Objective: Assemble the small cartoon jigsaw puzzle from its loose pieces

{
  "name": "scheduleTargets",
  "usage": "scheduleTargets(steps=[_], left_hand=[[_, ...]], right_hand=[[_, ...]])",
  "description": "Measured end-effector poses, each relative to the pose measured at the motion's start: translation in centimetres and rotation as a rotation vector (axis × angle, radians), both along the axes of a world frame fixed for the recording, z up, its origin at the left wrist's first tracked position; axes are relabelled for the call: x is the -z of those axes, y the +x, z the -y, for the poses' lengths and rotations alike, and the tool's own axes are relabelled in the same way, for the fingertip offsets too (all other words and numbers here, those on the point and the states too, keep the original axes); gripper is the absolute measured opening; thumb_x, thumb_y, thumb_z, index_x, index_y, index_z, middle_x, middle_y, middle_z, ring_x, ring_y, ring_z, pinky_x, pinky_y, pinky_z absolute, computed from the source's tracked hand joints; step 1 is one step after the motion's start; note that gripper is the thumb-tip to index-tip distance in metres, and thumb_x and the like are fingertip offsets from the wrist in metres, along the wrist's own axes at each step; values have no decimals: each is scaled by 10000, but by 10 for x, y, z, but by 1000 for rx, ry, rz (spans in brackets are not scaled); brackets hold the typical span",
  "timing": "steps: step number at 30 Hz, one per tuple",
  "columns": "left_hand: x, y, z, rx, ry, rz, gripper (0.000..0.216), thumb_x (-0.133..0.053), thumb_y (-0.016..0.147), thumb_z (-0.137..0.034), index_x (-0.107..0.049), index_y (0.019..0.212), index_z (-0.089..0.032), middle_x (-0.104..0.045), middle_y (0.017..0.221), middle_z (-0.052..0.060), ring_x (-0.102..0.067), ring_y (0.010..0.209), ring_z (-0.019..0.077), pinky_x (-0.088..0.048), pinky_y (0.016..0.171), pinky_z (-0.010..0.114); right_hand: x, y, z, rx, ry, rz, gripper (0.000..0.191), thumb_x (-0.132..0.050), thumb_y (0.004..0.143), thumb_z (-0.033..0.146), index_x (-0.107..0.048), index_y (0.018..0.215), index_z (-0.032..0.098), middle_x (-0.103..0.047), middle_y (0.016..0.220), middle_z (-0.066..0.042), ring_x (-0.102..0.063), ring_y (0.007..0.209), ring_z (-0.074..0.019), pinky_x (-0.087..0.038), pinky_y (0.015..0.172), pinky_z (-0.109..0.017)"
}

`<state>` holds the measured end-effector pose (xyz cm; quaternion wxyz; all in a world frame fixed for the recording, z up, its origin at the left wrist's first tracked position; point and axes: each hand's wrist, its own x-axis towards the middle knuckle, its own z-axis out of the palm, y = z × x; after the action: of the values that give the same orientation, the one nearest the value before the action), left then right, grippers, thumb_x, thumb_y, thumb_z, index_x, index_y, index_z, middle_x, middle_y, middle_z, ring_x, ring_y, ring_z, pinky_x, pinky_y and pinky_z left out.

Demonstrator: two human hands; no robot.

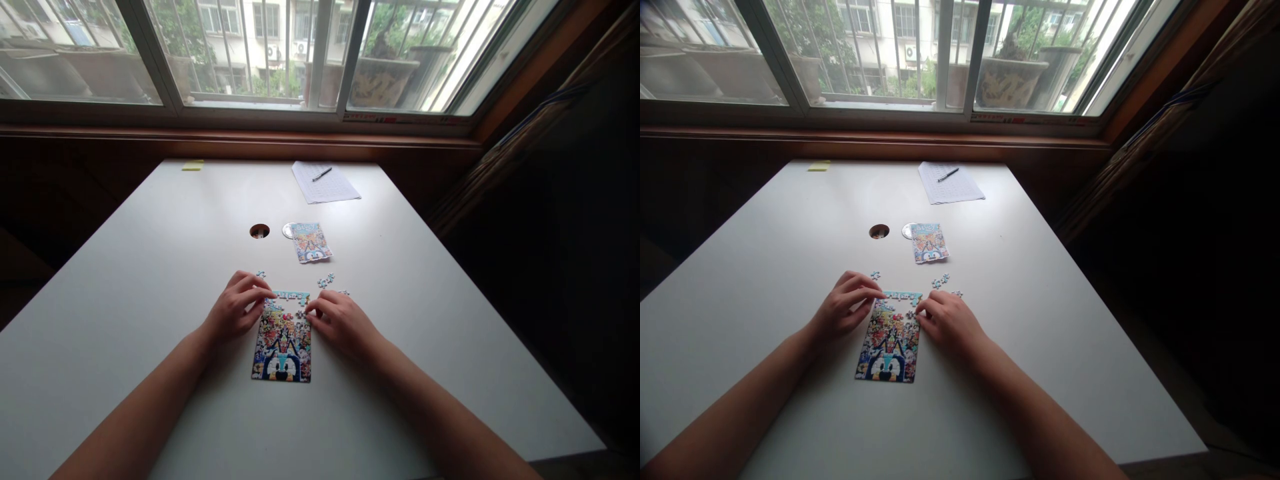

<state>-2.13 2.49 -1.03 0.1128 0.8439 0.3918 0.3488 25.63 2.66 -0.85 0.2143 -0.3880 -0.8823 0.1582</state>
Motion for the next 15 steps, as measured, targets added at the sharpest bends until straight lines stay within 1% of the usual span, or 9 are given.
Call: scheduleTargets(steps=[2,5,15], left_hand=[[1,-1,-2,-43,-1,26,249,-535,899,-95,-705,1020,-231,-657,1009,62,-535,995,228,-493,870,400],[0,-1,-3,-65,-10,36,229,-525,908,-100,-700,997,-219,-654,998,62,-539,987,224,-487,872,397],[1,-1,-3,-44,-11,20,235,-535,900,-85,-696,1010,-215,-652,1000,59,-537,984,218,-485,869,379]], right_hand=[[0,0,0,3,-15,-6,53,-640,916,207,-692,928,206,-657,848,-33,-607,803,-163,-439,750,-287],[-2,1,-1,12,-31,-4,59,-640,910,193,-695,931,202,-653,843,-30,-600,789,-158,-439,740,-282],[-3,7,-1,26,-50,13,64,-645,902,193,-699,935,202,-647,850,-29,-588,776,-159,-439,758,-295]])
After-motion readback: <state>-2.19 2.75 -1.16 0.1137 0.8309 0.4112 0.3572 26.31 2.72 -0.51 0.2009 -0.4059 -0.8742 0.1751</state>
